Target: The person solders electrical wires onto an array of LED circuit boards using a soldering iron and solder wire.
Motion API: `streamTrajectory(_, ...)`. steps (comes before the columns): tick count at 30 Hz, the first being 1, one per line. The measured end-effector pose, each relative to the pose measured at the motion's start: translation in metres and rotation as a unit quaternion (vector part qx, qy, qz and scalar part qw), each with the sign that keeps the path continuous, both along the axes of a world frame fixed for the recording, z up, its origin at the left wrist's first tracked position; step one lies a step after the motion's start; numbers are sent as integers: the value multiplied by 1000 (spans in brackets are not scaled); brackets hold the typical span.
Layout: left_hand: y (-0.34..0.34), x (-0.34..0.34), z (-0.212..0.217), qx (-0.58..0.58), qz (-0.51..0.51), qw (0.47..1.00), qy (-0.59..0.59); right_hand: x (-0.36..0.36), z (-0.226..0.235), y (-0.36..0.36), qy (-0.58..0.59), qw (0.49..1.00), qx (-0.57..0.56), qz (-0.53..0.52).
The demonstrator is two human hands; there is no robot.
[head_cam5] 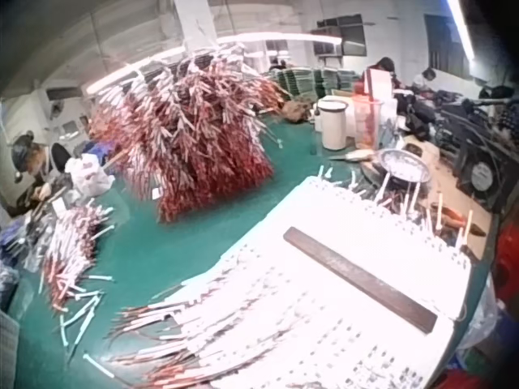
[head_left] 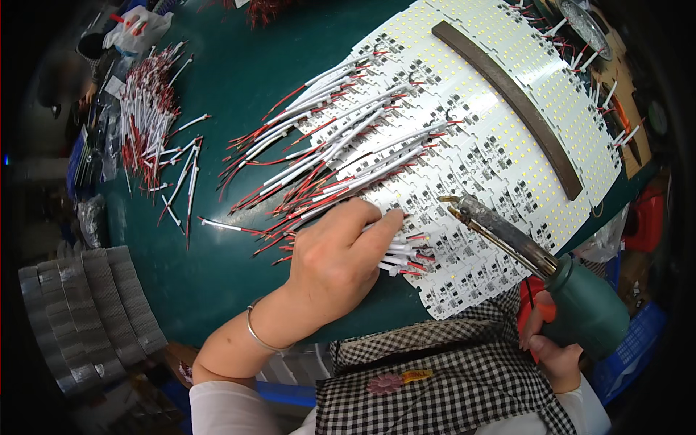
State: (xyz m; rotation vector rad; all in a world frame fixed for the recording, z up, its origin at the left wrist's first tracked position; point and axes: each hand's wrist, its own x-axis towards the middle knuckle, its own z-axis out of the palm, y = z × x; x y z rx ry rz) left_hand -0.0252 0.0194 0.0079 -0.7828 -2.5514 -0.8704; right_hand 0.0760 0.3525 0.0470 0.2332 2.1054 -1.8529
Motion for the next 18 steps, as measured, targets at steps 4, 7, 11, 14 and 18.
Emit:
streamTrajectory(4, 0, 2, 1, -20, 20, 999, 21, 2, -3, 7, 1, 999, 22, 37)
streamTrajectory(7, 0, 2, 1, -35, 13, 999, 17, 3, -3, 6, -2, 998, 39, 43)
streamTrajectory(11, -4, 1, -4, -19, -12, 999, 32, 4, 1, 0, -38, 998, 41, 9)
streamTrajectory(14, -2, 2, -2, -24, -6, 1000, 15, 5, 1, -2, -44, 998, 37, 8)
streamTrajectory(18, 0, 4, 6, -66, -4, 998, -21, 2, -4, 12, 5, 989, 86, 117)
